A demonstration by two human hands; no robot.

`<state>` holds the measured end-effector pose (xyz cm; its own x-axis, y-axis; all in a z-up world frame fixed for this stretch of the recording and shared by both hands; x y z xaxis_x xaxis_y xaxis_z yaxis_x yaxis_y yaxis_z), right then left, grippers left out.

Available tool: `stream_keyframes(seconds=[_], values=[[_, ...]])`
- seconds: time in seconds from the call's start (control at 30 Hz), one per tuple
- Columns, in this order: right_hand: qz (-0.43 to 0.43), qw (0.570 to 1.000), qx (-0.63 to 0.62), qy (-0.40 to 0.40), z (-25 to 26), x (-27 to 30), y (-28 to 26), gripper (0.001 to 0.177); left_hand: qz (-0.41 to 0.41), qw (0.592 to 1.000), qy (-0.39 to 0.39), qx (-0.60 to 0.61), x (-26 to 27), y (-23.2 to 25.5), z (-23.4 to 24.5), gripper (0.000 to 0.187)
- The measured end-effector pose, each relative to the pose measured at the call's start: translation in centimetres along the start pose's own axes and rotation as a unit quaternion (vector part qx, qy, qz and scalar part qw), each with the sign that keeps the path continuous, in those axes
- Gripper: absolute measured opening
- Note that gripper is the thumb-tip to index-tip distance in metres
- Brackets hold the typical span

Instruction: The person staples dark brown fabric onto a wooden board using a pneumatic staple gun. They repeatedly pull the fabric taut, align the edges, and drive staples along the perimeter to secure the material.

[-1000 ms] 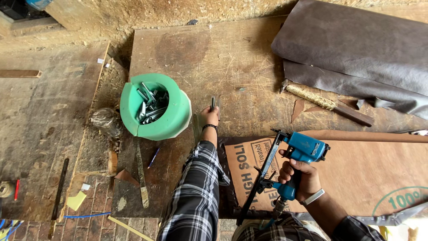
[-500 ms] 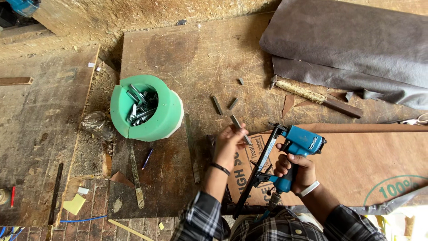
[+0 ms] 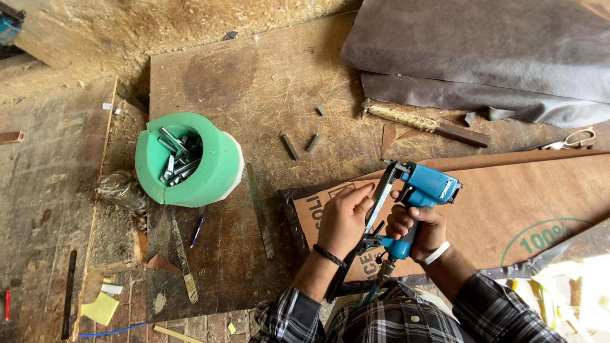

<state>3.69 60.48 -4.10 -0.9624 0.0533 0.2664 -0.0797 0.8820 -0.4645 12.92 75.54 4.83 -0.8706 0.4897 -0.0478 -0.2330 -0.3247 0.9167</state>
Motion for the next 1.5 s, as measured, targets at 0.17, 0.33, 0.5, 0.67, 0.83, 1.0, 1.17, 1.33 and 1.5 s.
stream_keyframes(seconds=[0.17,0.33,0.5,0.67,0.83,1.0,1.17,1.33,1.5], values=[[0.066,0.997,-0.031,-0.006,0.9,0.3,-2.7,0.05,-0.016,0.992,-0.105,0.072,0.9,1.2,-0.6,0.051],[0.087,0.995,-0.038,-0.026,0.8,0.8,-4.0,0.048,-0.072,0.985,-0.131,0.086,1.3,3.1,-0.8,0.054],[0.089,0.994,-0.029,-0.048,0.3,1.5,-3.9,0.049,-0.152,0.982,-0.106,0.028,2.2,5.3,-1.0,0.053],[0.097,0.992,-0.049,-0.068,-0.1,1.3,-4.8,0.047,-0.175,0.979,-0.079,0.066,3.3,4.1,0.3,0.054],[0.15,0.983,-0.076,-0.078,-1.0,1.8,-6.8,0.043,0.013,0.955,-0.181,0.236,4.7,-0.5,-0.4,0.047],[0.13,0.991,-0.018,-0.04,-2.4,2.7,-7.2,0.045,0.015,0.93,-0.032,0.365,4.0,-0.1,-2.8,0.045],[0.054,0.996,0.071,-0.001,-3.5,4.1,-7.2,0.053,0.16,0.873,-0.172,0.426,2.1,0.2,-9.1,0.061],[0.078,0.99,0.113,0.025,-2.5,7.8,-11.3,0.058,0.119,0.836,-0.244,0.477,2.0,1.8,-14.6,0.071],[0.116,0.981,0.146,0.06,0.2,10.8,-15.9,0.055,0.133,0.827,-0.27,0.475,0.7,1.7,-22.4,0.075]])
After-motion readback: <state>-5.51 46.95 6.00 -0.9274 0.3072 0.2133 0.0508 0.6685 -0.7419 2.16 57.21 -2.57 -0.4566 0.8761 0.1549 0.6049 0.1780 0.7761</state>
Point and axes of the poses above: each hand's wrist, its own x-axis away from the middle knuckle, its own z-axis out of the back of the hand, y = z × x, the point moved 7 cm from there along -x, towards the middle knuckle, and after that the axes turned 1 degree about z, right-handed, at the moved point
